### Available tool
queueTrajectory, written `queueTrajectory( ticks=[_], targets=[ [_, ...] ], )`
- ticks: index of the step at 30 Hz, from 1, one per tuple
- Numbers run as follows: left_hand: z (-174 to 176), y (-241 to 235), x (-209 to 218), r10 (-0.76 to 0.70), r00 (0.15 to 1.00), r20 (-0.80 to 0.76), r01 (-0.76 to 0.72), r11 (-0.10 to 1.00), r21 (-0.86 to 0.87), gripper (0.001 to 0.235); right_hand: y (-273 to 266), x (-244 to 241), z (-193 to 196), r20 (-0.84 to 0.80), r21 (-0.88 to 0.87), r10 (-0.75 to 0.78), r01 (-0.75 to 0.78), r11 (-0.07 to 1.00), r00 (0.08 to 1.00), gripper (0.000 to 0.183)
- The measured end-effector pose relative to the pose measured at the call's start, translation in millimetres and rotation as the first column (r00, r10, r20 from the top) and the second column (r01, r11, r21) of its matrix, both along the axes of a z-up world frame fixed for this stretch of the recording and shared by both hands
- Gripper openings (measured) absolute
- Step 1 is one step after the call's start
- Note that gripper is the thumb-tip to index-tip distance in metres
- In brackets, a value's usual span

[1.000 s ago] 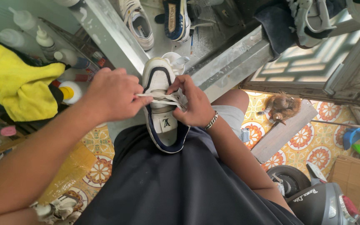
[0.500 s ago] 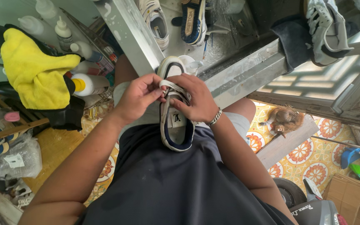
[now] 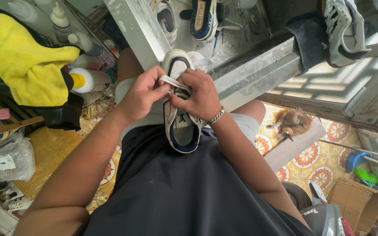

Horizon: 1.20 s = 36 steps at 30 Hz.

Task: The person removes the laces from a white and blue sneaker, then uses a brush and cleaning solution to scrub the sole and upper parts of the shoe. They also clean the insole separately using a brush and water.

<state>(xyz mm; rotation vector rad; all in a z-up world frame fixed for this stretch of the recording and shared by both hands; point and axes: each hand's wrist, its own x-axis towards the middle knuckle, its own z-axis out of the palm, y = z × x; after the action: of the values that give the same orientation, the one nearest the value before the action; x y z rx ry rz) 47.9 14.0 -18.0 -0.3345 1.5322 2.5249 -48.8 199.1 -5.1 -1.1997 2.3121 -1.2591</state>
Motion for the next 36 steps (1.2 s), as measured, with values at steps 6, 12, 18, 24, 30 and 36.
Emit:
queueTrajectory(
  ticks=[6,12,18,24,30,36],
  targets=[
    [29.6,-25.7,-9.7,-0.295,0.940,-0.169,-0.065,0.333,-0.941,0.011,-2.2,1.9,6.7,-0.092,0.035,0.012,-0.009,0.999,0.996,0.028],
    [34.9,-9.6,-12.1,-0.167,0.930,-0.327,-0.286,0.226,-0.931,0.012,-3.1,6.1,14.3,-0.124,0.077,-0.008,0.018,0.997,0.992,0.029],
    [58.4,-33.4,-18.8,-0.491,0.729,-0.477,-0.653,-0.288,-0.701,0.012,6.4,8.0,16.7,-0.048,0.132,-0.059,0.065,0.989,0.997,0.024],
    [26.4,4.0,-20.0,0.290,0.938,-0.191,-0.348,0.776,-0.527,0.013,11.1,5.2,14.6,0.022,0.122,-0.138,0.134,0.983,0.990,0.023],
    [13.0,-60.3,5.0,-0.399,0.861,-0.315,-0.391,-0.124,-0.912,0.026,18.2,4.5,11.4,-0.014,0.064,-0.094,0.094,0.993,0.996,0.026],
    [33.1,-71.5,-0.9,0.133,0.854,-0.503,-0.515,0.074,-0.854,0.015,11.2,9.6,6.6,-0.071,0.060,-0.101,0.106,0.993,0.992,0.025]
  ],
)
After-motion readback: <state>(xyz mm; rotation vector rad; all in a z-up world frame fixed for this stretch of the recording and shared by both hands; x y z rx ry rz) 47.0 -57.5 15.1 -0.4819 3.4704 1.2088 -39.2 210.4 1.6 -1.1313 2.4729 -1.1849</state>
